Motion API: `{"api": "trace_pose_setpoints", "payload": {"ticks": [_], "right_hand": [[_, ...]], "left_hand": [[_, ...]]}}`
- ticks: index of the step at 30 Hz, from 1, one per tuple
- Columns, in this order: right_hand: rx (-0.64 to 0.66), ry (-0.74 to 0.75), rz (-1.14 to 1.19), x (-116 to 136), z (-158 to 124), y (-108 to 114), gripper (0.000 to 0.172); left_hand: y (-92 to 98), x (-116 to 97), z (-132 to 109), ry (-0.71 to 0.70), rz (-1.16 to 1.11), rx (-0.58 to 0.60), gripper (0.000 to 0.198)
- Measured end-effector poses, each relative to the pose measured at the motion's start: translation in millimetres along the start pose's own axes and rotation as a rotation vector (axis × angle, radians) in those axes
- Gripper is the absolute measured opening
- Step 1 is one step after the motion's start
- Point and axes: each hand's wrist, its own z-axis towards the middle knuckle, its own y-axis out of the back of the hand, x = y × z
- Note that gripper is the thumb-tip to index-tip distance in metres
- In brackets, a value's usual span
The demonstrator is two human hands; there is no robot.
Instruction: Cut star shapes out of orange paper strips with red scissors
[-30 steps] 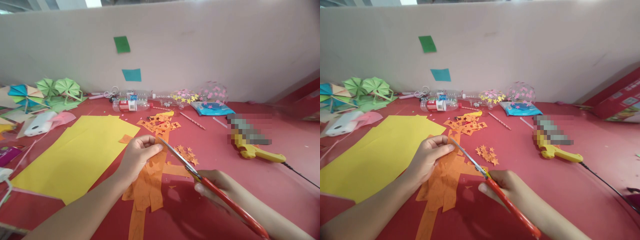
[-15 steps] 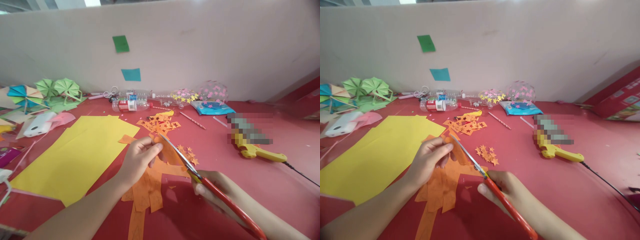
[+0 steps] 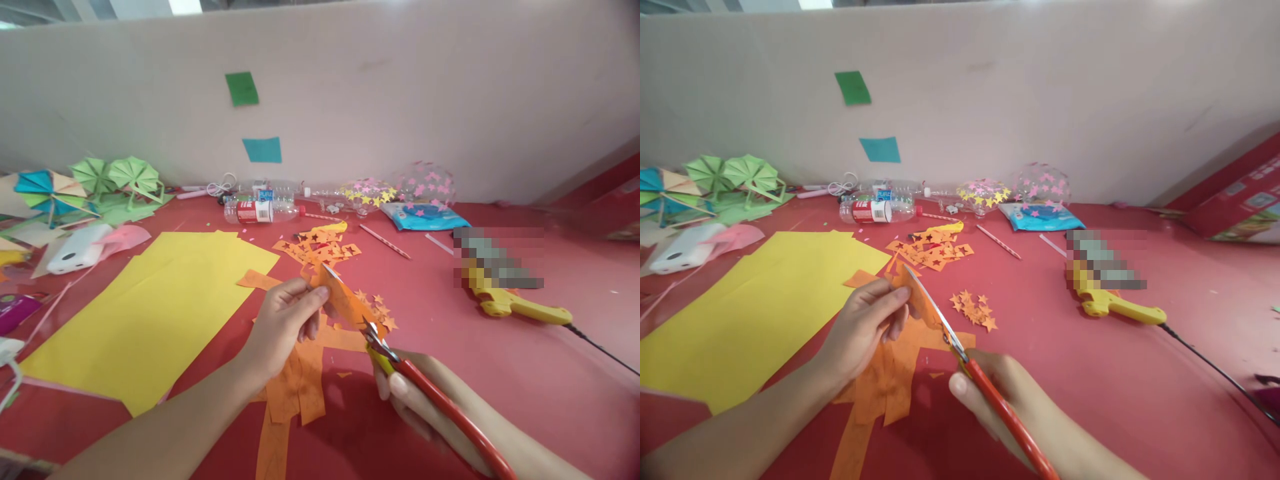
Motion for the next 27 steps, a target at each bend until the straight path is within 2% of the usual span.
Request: {"api": "trace_pose_setpoints", "payload": {"ticks": [6, 17, 27], "right_hand": [[-0.092, -0.082, 0.033, 7, 1, -3, 0.063], [-0.107, -0.129, -0.009, 5, 2, -2, 0.064], [-0.120, -0.163, 0.058, 12, 1, -1, 0.062]], "left_hand": [[-0.4, -2, 0, -0.010, -0.001, 0.010, 0.028], [0.4, -1, 0, -0.015, -0.005, -0.011, 0.030], [1.1, -6, 2, -0.038, 0.028, -0.060, 0.028]]}}
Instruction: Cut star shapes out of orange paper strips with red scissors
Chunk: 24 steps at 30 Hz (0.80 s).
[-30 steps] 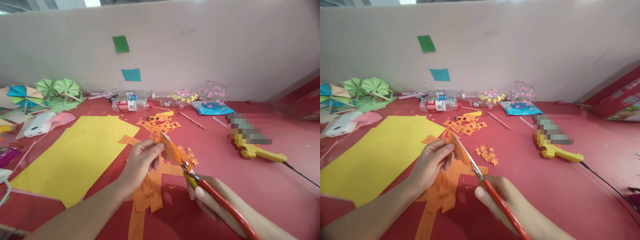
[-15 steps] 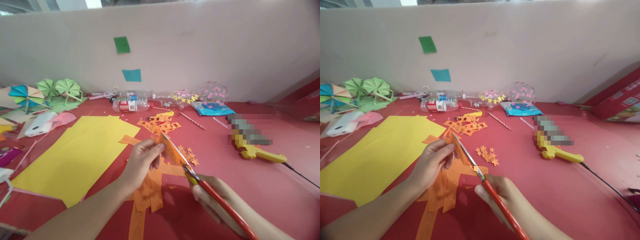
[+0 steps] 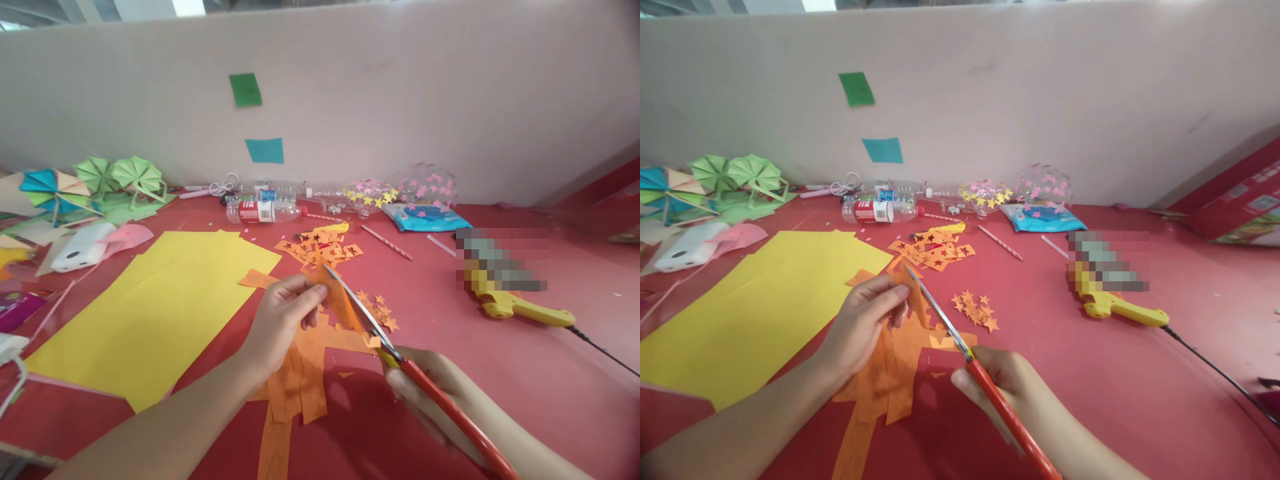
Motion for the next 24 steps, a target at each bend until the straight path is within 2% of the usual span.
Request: {"api": "trace_pose_setpoints", "payload": {"ticks": [7, 11, 16, 21, 24], "right_hand": [[-0.021, 0.017, 0.019, 0.1, 1.1, 0.0, 0.060], [0.010, 0.016, -0.019, -3.0, 2.6, 0.7, 0.062], [0.020, 0.022, -0.029, -2.2, 1.3, 2.7, 0.064], [-0.004, -0.006, -0.025, -3.5, 1.1, 5.9, 0.066], [0.027, -0.004, -0.057, -7.5, 3.5, 8.2, 0.066]], "left_hand": [[4.4, -2.0, 4.0, -0.026, -0.104, -0.064, 0.016], [5.5, -5.5, 5.4, -0.014, -0.162, -0.031, 0.007], [5.4, -9.5, 6.1, -0.008, -0.166, 0.013, 0.010], [6.8, -8.7, 8.4, 0.048, -0.148, -0.040, 0.013], [8.8, -8.5, 8.7, 0.061, -0.128, -0.041, 0.016]]}}
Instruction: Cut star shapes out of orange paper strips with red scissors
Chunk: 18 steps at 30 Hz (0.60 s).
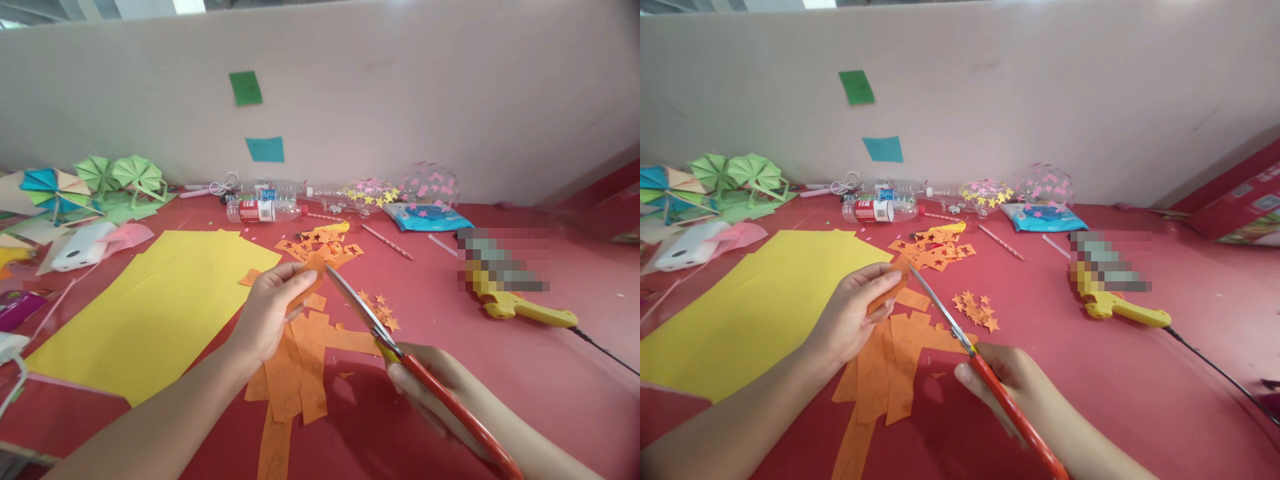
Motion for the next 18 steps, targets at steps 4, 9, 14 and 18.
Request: {"api": "trace_pose_setpoints", "payload": {"ticks": [4, 9, 14, 18], "right_hand": [[0.041, 0.085, -0.070, -6, 2, 3, 0.064], [0.078, 0.168, -0.097, -7, 1, 6, 0.065], [0.138, 0.166, -0.084, -6, -1, 8, 0.063], [0.133, 0.176, -0.120, -5, -3, 10, 0.063]], "left_hand": [[3.2, -1, 0, -0.070, 0.062, 0.003, 0.016], [6.6, -3, 1, -0.102, 0.125, 0.076, 0.012], [9.9, -6, 3, -0.035, 0.102, 0.194, 0.012], [13.1, -6, 3, -0.029, 0.109, 0.215, 0.014]]}}
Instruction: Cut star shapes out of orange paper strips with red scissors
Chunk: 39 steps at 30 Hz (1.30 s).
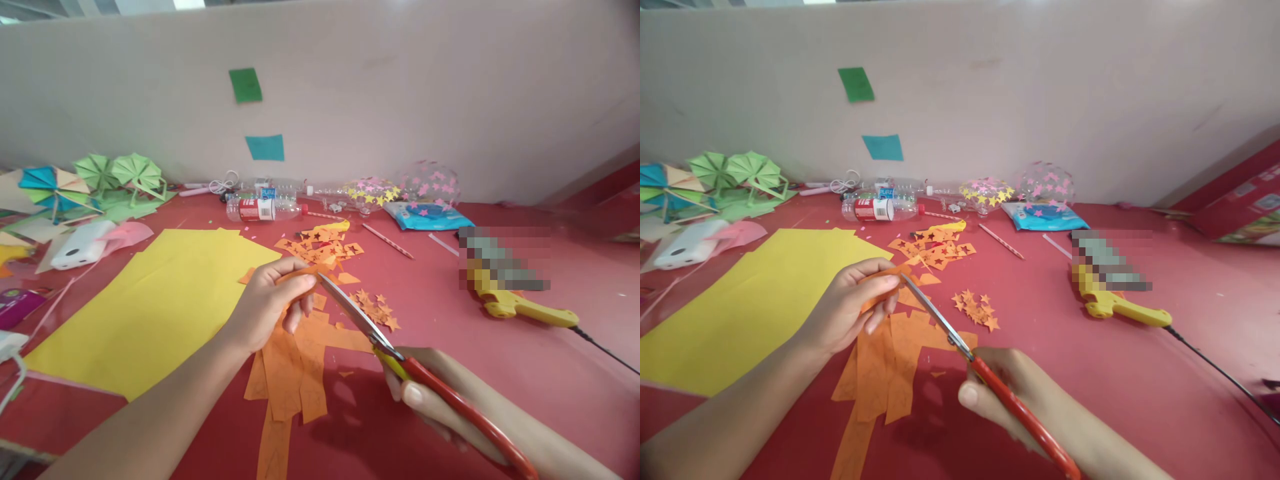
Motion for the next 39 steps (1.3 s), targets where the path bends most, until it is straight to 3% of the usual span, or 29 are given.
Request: {"api": "trace_pose_setpoints", "payload": {"ticks": [13, 18, 39], "right_hand": [[-0.008, 0.021, -0.037, 3, 0, 0, 0.063], [-0.094, 0.019, 0.033, 0, -1, -2, 0.060], [-0.039, -0.118, 0.175, 9, 2, -2, 0.056]], "left_hand": [[-1.0, -2, -1, -0.044, 0.043, -0.051, 0.018], [-1.3, -2, 0, -0.034, 0.056, -0.054, 0.015], [0.9, -8, 2, 0.043, 0.041, -0.059, 0.011]]}}
